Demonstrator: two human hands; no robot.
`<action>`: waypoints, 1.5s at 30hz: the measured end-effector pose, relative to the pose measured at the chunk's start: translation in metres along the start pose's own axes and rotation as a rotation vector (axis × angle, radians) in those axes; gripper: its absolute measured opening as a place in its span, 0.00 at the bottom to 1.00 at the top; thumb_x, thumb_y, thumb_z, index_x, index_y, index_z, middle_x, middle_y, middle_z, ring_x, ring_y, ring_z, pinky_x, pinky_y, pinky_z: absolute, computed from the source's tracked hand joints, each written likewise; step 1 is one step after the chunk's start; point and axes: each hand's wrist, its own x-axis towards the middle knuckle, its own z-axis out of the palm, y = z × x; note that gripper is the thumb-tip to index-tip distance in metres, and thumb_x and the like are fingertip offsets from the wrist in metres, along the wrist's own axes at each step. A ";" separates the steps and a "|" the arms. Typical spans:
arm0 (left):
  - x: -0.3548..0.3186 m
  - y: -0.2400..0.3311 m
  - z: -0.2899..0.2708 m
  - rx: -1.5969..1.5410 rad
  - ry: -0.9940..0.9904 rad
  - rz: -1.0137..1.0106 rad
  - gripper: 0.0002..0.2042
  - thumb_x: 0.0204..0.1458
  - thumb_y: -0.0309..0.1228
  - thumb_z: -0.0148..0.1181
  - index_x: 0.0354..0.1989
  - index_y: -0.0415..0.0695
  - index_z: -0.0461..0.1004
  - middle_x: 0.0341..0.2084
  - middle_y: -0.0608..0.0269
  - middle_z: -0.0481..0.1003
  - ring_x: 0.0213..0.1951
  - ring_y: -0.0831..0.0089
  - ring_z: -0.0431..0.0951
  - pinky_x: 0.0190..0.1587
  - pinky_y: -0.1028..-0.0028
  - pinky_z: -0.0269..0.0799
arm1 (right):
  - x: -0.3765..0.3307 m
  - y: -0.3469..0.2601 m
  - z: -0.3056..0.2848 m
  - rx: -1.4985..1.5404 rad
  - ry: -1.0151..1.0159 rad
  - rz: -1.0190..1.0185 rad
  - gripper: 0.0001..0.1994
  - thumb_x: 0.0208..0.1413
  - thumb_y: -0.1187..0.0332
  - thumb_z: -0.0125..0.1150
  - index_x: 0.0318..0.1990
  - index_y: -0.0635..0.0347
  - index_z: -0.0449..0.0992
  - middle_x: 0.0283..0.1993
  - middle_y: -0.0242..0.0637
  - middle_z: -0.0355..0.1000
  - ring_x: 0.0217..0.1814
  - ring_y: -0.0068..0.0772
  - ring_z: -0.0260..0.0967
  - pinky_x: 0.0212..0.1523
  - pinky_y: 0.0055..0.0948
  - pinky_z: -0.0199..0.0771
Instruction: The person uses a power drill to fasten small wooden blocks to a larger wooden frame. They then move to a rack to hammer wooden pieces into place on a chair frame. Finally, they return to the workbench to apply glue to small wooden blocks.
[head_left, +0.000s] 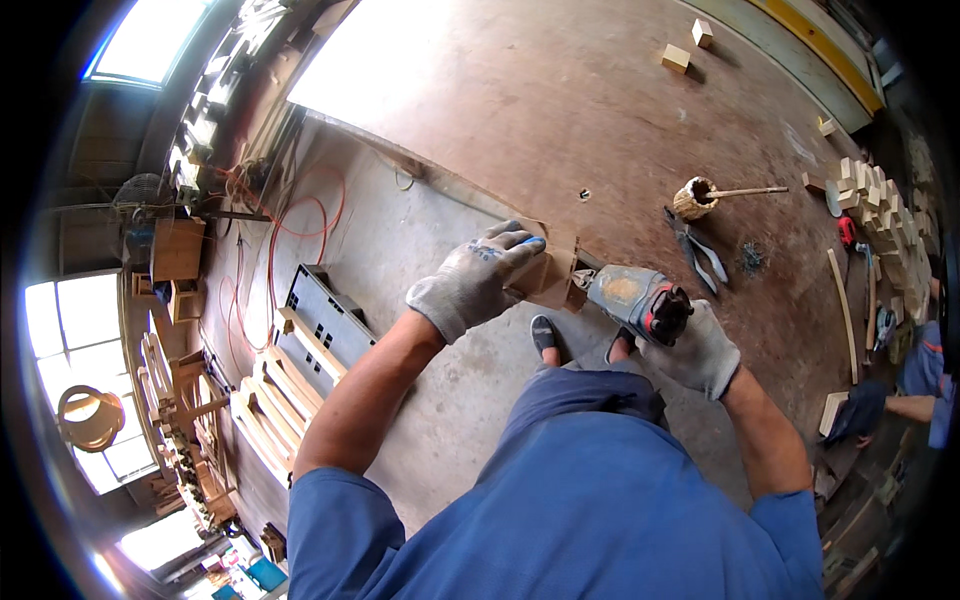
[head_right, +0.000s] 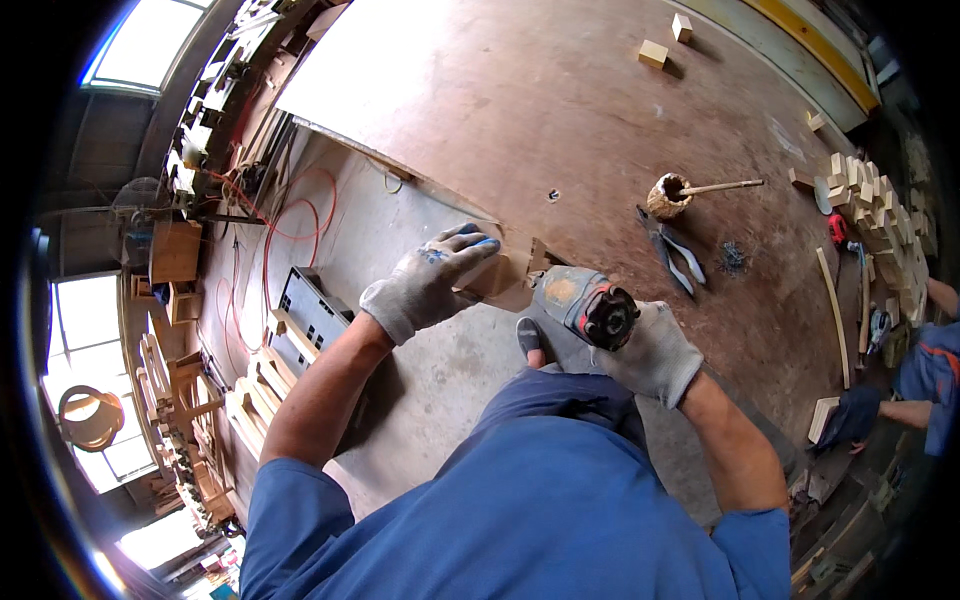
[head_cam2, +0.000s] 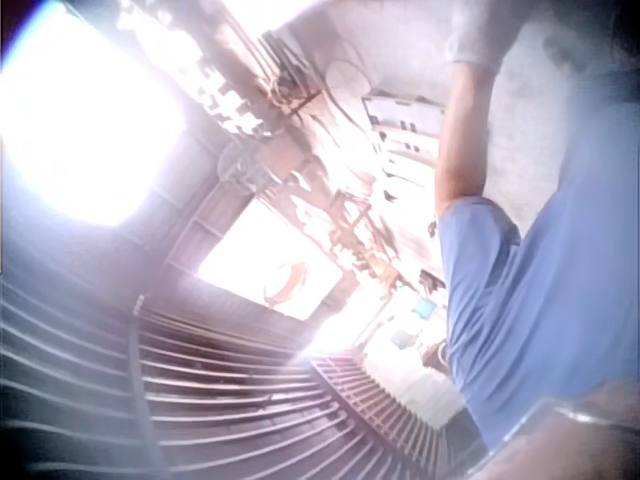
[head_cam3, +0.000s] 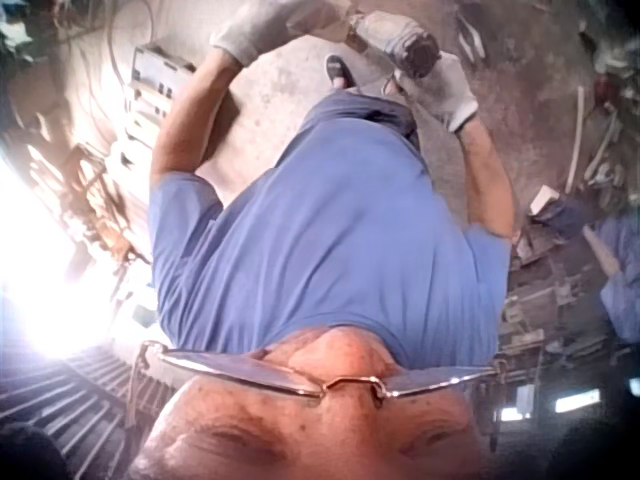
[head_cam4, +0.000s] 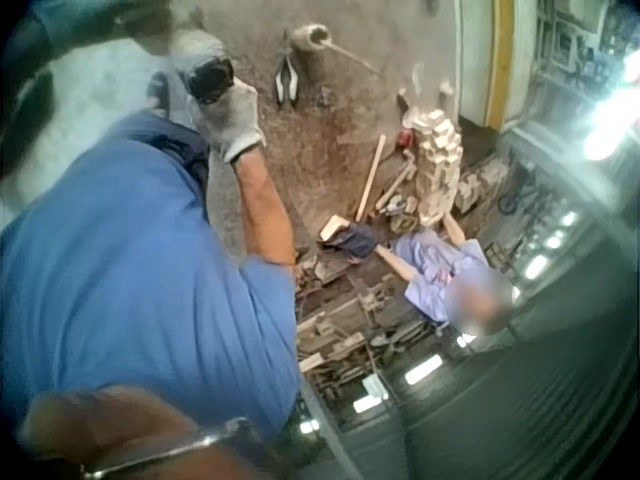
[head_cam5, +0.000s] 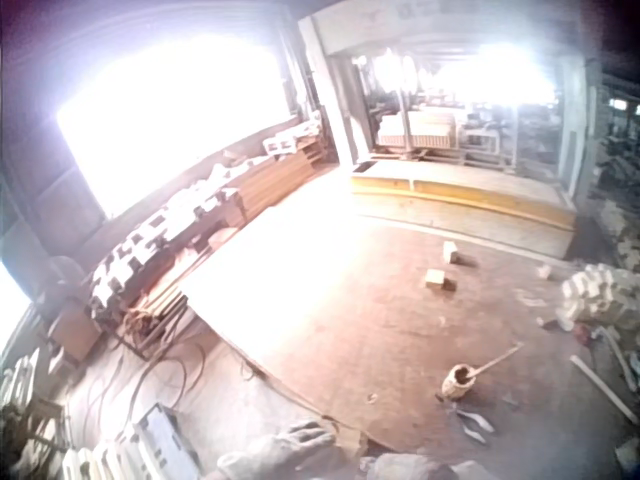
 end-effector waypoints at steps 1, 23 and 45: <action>-0.001 -0.001 0.001 0.000 0.002 -0.006 0.34 0.42 0.27 0.74 0.63 0.50 0.73 0.62 0.54 0.72 0.67 0.49 0.67 0.66 0.58 0.71 | 0.004 -0.005 -0.002 -0.010 -0.001 -0.004 0.08 0.48 0.66 0.67 0.36 0.58 0.80 0.30 0.47 0.79 0.35 0.51 0.81 0.35 0.43 0.81; -0.002 -0.005 0.008 -0.005 0.016 -0.027 0.34 0.43 0.27 0.75 0.63 0.49 0.73 0.62 0.52 0.72 0.67 0.48 0.68 0.66 0.58 0.72 | 0.034 -0.019 -0.008 0.052 -0.068 0.029 0.04 0.52 0.69 0.63 0.33 0.59 0.79 0.20 0.40 0.77 0.26 0.42 0.81 0.32 0.38 0.81; -0.003 -0.004 0.010 -0.013 0.040 -0.031 0.34 0.42 0.26 0.75 0.63 0.49 0.73 0.61 0.52 0.72 0.66 0.49 0.68 0.67 0.59 0.71 | 0.035 -0.010 -0.002 -0.090 -0.057 -0.040 0.10 0.50 0.65 0.65 0.37 0.60 0.79 0.25 0.44 0.79 0.31 0.47 0.82 0.35 0.41 0.82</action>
